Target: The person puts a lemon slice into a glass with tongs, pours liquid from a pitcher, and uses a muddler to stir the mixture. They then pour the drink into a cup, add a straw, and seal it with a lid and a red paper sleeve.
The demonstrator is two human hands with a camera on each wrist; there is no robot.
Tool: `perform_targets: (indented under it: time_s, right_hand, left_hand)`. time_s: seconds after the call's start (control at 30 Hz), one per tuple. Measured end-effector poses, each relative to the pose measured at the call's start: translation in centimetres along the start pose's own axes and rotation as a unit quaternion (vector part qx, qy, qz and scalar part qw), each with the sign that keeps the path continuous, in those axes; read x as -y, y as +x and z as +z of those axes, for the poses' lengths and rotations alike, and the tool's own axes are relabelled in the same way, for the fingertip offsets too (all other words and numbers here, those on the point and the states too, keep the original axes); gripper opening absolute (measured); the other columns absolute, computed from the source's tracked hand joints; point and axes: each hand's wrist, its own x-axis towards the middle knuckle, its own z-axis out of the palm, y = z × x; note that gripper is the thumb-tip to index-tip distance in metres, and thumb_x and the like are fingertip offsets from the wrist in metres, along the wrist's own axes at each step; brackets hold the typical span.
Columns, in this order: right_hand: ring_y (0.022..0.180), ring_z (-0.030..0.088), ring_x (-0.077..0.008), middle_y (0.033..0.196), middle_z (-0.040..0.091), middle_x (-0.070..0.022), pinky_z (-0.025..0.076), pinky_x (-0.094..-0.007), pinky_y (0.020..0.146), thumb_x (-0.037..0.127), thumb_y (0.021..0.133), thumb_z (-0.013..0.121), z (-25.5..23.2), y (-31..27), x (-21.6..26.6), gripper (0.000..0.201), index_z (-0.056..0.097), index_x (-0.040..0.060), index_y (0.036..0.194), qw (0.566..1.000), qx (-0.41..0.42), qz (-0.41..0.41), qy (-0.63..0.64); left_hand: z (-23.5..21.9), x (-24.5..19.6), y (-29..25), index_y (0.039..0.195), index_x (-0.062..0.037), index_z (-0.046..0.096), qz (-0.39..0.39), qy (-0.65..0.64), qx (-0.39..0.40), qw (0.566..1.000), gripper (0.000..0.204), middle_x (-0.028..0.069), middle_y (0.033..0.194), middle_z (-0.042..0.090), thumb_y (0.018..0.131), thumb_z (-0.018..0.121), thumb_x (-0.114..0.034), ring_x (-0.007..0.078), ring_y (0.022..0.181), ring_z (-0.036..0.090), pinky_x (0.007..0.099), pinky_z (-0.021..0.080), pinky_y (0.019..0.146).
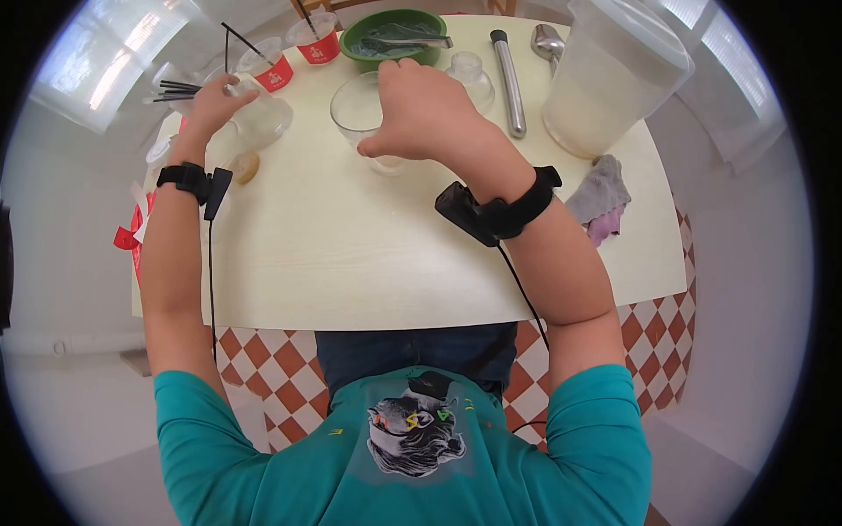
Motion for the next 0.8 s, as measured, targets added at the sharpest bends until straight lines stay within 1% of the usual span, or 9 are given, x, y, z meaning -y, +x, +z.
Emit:
perform_targets:
  time_s: [0.07, 0.27, 0.37, 0.5, 0.57, 0.6, 0.67, 0.73, 0.8]
  right_hand:
    - [0.095, 0.059, -0.0319, 0.098, 0.058, -0.0187, 0.051, -0.0401, 0.079, 0.042, 0.062, 0.078, 0.2, 0.0, -0.1, 0.066, 0.055, -0.0047, 0.102, 1.000, -0.012, -0.006, 0.002]
    - [0.091, 0.060, -0.0324, 0.097, 0.058, -0.0190, 0.051, -0.0396, 0.078, 0.041, 0.062, 0.076, -0.2, -0.1, 0.2, 0.063, 0.055, -0.0048, 0.099, 1.000, -0.003, -0.004, -0.005]
    - [0.091, 0.060, -0.0326, 0.097, 0.058, -0.0192, 0.051, -0.0396, 0.078, 0.041, 0.062, 0.076, -0.3, -0.1, 0.2, 0.063, 0.055, -0.0050, 0.099, 1.000, 0.007, 0.000, -0.003]
    - [0.092, 0.060, -0.0325, 0.097, 0.059, -0.0190, 0.051, -0.0395, 0.078, 0.041, 0.062, 0.076, 0.0, 0.0, 0.0, 0.063, 0.055, -0.0050, 0.099, 1.000, -0.013, -0.008, -0.005]
    - [0.093, 0.060, -0.0324, 0.098, 0.059, -0.0188, 0.051, -0.0394, 0.078, 0.041, 0.062, 0.076, -0.1, 0.0, 0.2, 0.064, 0.055, -0.0050, 0.100, 1.000, -0.016, -0.013, -0.007]
    - [0.093, 0.060, -0.0321, 0.098, 0.059, -0.0186, 0.051, -0.0394, 0.078, 0.042, 0.062, 0.076, -0.3, -0.1, 0.3, 0.064, 0.055, -0.0048, 0.100, 1.000, -0.003, -0.005, -0.005]
    - [0.093, 0.060, -0.0319, 0.098, 0.059, -0.0183, 0.051, -0.0393, 0.079, 0.042, 0.061, 0.077, -0.5, 0.0, 0.4, 0.065, 0.055, -0.0046, 0.101, 1.000, 0.008, 0.004, -0.003]
    - [0.093, 0.060, -0.0315, 0.099, 0.059, -0.0181, 0.051, -0.0394, 0.079, 0.042, 0.061, 0.077, -0.1, -0.1, 0.2, 0.065, 0.055, -0.0044, 0.102, 1.000, -0.002, 0.002, -0.005]
    - [0.093, 0.060, -0.0315, 0.098, 0.059, -0.0181, 0.051, -0.0393, 0.079, 0.042, 0.061, 0.077, -0.2, 0.0, 0.2, 0.066, 0.055, -0.0044, 0.102, 1.000, 0.000, 0.003, -0.004]
  left_hand:
    - [-0.4, -0.1, 0.2, 0.119, -0.0026, 0.058, 0.005, 0.007, -0.001, 1.000, 0.073, 0.0191, 0.110, 0.064, 0.069, 0.071, -0.054, 0.0304, 0.103, 0.062, 0.0374, 0.047, 0.088]
    - [-2.6, -0.2, 0.4, 0.121, -0.0059, 0.057, 0.025, 0.017, -0.015, 0.999, 0.072, 0.0182, 0.105, 0.065, 0.071, 0.069, -0.055, 0.0300, 0.098, 0.063, 0.0354, 0.048, 0.085]
    - [-3.8, -0.3, 0.2, 0.122, -0.0061, 0.057, 0.062, -0.007, -0.085, 0.994, 0.072, 0.0187, 0.105, 0.065, 0.071, 0.069, -0.055, 0.0307, 0.094, 0.064, 0.0369, 0.049, 0.084]
    - [-8.0, -2.5, -2.4, 0.121, -0.0064, 0.059, 0.097, -0.115, -0.166, 0.975, 0.067, 0.0157, 0.105, 0.065, 0.071, 0.074, -0.047, 0.0232, 0.091, 0.064, 0.0324, 0.049, 0.081]
    - [-8.3, -3.7, -4.2, 0.119, -0.0021, 0.058, 0.116, -0.255, -0.168, 0.945, 0.058, 0.0098, 0.104, 0.064, 0.075, 0.077, -0.034, 0.0138, 0.087, 0.061, 0.0245, 0.048, 0.073]
    - [-7.8, -4.2, -5.3, 0.119, -0.0021, 0.058, 0.116, -0.254, -0.169, 0.945, 0.058, 0.0098, 0.104, 0.064, 0.075, 0.077, -0.034, 0.0138, 0.087, 0.061, 0.0245, 0.048, 0.073]
    - [-6.1, -4.9, -7.2, 0.118, 0.0002, 0.056, 0.084, -0.439, -0.105, 0.888, 0.052, 0.0073, 0.104, 0.064, 0.079, 0.074, -0.028, 0.0122, 0.087, 0.061, 0.0232, 0.045, 0.067]
    - [-3.7, -4.5, -7.9, 0.118, -0.0014, 0.053, 0.077, -0.496, -0.068, 0.862, 0.047, 0.0064, 0.106, 0.063, 0.081, 0.071, -0.024, 0.0121, 0.089, 0.061, 0.0229, 0.043, 0.064]
    - [-1.3, -3.8, -8.4, 0.118, -0.0027, 0.052, 0.043, -0.625, 0.017, 0.779, 0.044, 0.0065, 0.108, 0.062, 0.082, 0.069, -0.021, 0.0130, 0.090, 0.062, 0.0245, 0.046, 0.066]
